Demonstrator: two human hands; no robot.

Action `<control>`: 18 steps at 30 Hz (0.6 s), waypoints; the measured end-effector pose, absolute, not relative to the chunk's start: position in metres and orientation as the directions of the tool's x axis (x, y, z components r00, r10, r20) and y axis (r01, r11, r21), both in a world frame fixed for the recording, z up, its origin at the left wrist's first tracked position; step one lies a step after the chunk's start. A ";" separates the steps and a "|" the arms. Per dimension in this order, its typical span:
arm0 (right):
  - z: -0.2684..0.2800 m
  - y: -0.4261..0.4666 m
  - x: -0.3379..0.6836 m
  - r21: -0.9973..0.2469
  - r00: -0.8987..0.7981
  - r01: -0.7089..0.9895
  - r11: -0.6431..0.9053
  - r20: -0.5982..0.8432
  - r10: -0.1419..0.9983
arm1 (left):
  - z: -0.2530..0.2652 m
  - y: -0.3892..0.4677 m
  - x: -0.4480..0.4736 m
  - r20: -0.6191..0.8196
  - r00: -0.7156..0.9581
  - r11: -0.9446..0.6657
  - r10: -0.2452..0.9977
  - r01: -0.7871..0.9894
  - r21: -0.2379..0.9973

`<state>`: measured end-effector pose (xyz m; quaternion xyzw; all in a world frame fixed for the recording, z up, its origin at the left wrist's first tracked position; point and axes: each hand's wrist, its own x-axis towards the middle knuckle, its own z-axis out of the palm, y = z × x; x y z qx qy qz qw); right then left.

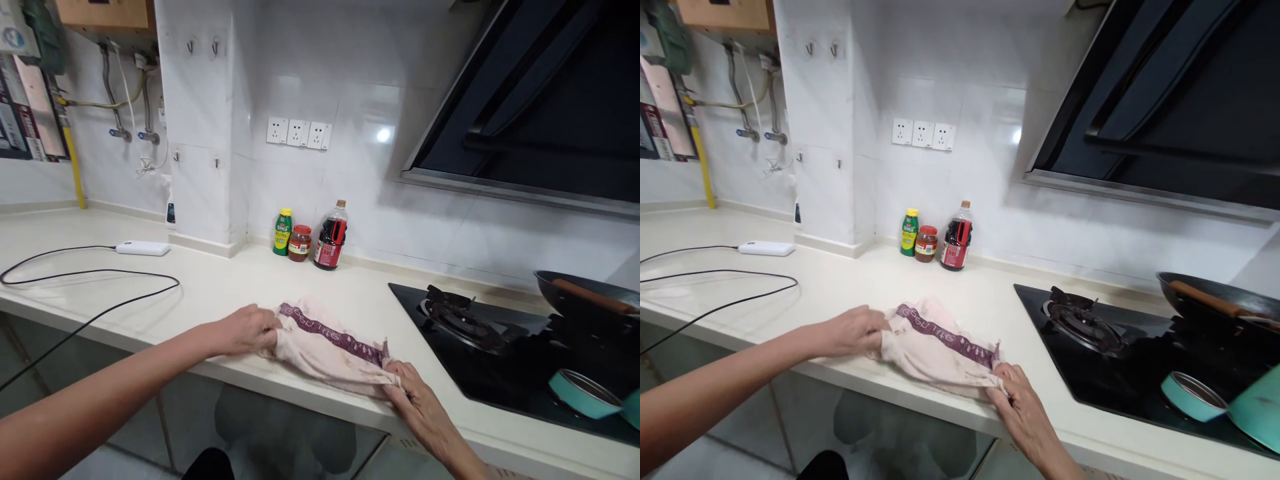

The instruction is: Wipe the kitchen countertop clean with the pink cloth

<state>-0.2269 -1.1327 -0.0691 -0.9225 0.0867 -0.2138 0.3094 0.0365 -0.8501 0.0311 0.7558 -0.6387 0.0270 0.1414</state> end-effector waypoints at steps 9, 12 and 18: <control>-0.080 -1.151 -0.221 -0.812 0.682 -0.149 -0.564 0.328 -0.653 | 0.060 -1.007 0.017 0.362 0.439 -0.378 -0.822 -0.897 0.230; -0.086 -1.154 -0.224 -0.823 0.631 -0.191 -0.535 0.315 -0.709 | 0.039 -1.004 0.015 0.318 0.441 -0.379 -0.839 -0.894 0.238; -0.102 -1.166 -0.221 -0.927 0.496 -0.038 -0.373 0.307 -0.812 | 0.002 -0.929 0.037 0.275 0.509 -0.455 -0.816 -0.858 0.240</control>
